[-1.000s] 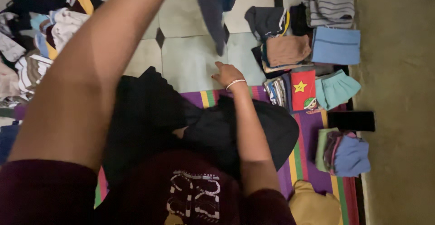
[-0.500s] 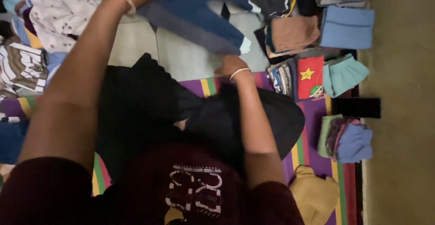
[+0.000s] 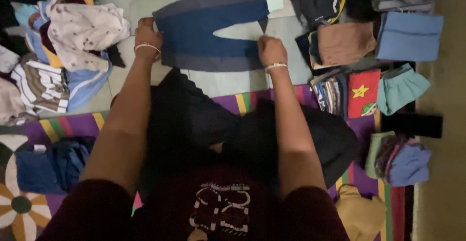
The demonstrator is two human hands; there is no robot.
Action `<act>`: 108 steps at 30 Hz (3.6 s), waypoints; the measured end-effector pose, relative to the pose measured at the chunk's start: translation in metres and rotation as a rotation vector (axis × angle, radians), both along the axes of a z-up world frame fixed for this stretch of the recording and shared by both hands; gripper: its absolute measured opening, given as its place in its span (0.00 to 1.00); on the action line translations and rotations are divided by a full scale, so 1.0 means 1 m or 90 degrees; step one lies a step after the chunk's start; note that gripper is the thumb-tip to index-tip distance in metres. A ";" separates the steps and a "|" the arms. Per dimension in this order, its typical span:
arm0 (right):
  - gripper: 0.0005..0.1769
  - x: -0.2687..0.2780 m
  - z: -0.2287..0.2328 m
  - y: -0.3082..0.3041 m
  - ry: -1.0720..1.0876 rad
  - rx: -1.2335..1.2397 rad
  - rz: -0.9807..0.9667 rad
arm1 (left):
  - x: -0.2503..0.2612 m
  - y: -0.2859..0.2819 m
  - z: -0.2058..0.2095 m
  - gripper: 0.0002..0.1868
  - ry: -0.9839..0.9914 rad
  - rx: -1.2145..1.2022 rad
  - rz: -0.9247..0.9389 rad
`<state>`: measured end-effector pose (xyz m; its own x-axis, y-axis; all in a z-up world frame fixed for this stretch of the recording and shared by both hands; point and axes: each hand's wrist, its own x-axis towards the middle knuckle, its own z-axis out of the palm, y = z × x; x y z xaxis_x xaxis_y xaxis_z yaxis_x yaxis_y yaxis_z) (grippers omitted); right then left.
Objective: The person sits on a mat and folds multiple garments one by one, including a peach top, blue jeans, a white patterned top, a maroon and yellow top, a light blue top, a black top, and a light blue graphic top. Each item is smoothed, folded, and placed into a growing stack.
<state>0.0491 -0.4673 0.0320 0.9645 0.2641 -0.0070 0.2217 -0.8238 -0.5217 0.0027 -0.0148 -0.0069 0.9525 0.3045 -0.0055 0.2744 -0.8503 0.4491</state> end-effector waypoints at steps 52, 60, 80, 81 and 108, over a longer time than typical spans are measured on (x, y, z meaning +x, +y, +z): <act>0.30 -0.027 -0.097 -0.050 -0.048 0.587 -0.398 | -0.031 0.000 -0.007 0.29 0.287 -0.036 0.098; 0.25 -0.022 -0.095 -0.057 -0.111 0.202 -0.343 | -0.030 -0.015 -0.018 0.43 0.360 0.035 0.075; 0.17 -0.015 -0.097 -0.055 0.024 0.340 -0.322 | -0.019 -0.047 0.037 0.38 0.087 -0.113 0.154; 0.16 -0.013 -0.100 -0.061 0.018 0.373 -0.339 | -0.018 -0.047 0.042 0.37 0.024 -0.121 0.146; 0.26 -0.088 0.041 -0.008 0.073 0.452 -0.097 | -0.032 -0.081 0.002 0.33 0.127 -0.495 0.087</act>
<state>-0.0391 -0.4756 0.0726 0.9943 0.1062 0.0130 0.0440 -0.2955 -0.9543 -0.0295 -0.0959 -0.0046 0.8658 0.2566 -0.4295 0.4907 -0.2683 0.8290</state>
